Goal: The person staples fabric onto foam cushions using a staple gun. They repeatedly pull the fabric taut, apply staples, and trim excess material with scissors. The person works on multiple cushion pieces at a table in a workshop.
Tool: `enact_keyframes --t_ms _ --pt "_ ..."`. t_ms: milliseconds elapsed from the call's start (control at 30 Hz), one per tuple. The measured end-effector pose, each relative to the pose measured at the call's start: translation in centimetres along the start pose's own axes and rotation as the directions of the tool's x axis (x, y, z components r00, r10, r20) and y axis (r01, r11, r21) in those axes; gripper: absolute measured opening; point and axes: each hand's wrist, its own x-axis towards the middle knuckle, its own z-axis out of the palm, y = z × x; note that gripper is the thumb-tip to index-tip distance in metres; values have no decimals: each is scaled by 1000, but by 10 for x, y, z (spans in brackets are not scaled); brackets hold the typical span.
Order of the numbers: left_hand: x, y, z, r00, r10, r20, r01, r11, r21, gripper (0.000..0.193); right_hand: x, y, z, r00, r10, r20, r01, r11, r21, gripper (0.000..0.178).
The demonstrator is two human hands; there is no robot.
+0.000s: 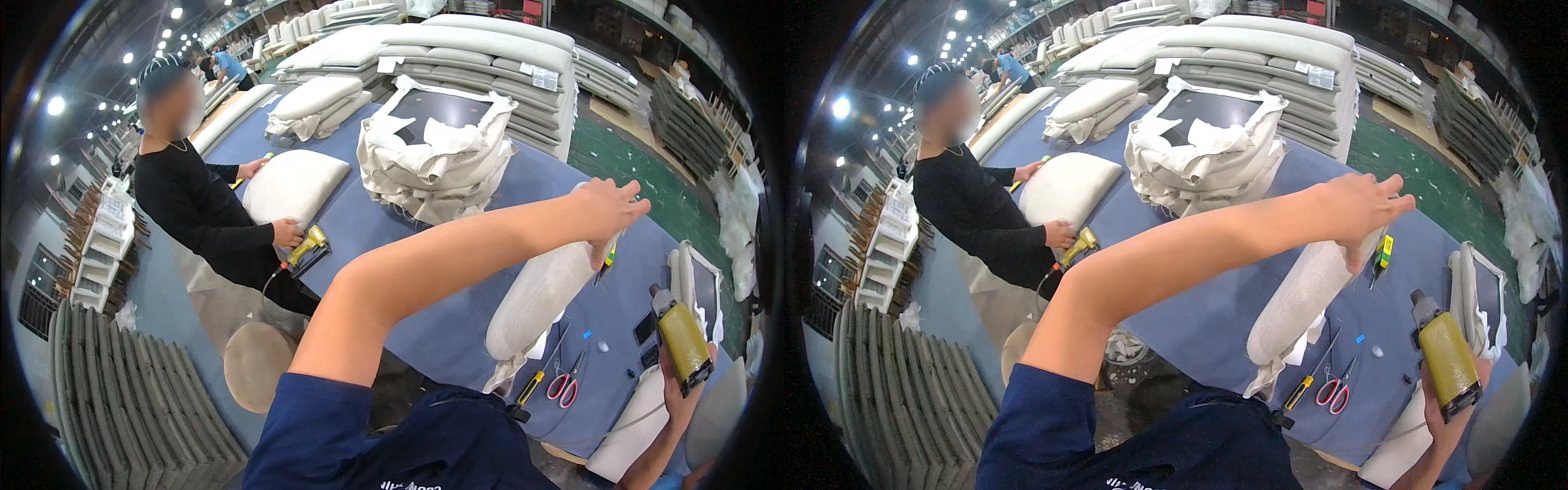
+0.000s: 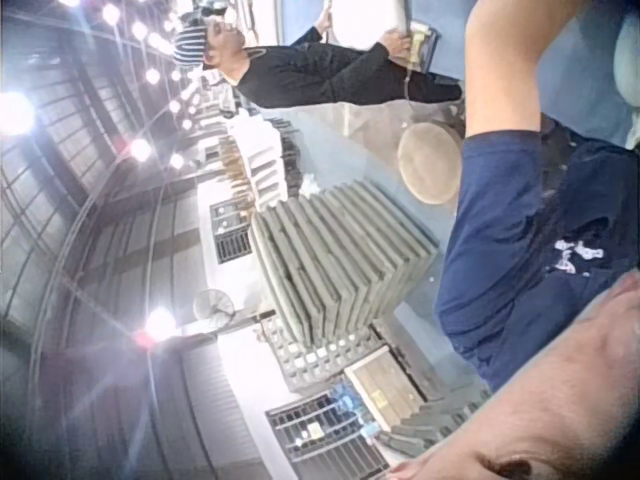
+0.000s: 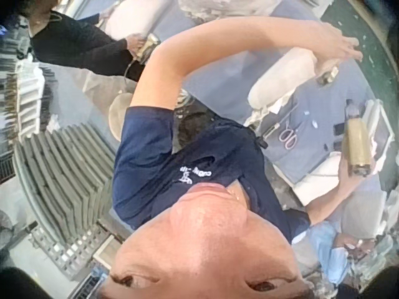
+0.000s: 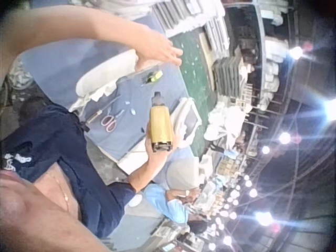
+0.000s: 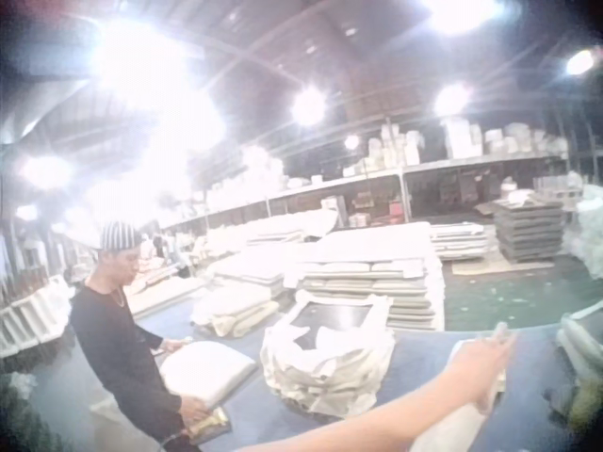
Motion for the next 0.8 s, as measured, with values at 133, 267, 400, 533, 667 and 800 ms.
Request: enact_keyframes --t_ms 133,267,400,533,667,800 --pt "-8 -5 9 997 18 -74 -16 1000 25 119 0 -1 4 995 -100 11 100 994 -50 44" --pt "-12 -3 -1 1000 -9 -26 11 998 69 120 21 -32 13 971 -221 -93 203 964 -169 42" --pt "-2 8 3 1000 -10 -25 12 998 63 124 16 -23 16 988 -72 -140 68 997 -30 35" --pt "-4 7 0 999 -44 7 43 997 71 128 14 -11 20 993 -88 -82 83 995 -61 38" --pt "-7 6 2 998 -64 15 62 995 83 128 17 -18 28 998 -26 -60 31 996 81 39" --pt "0 13 -4 997 -59 53 55 997 59 130 9 1 14 997 -78 -24 79 997 21 44"
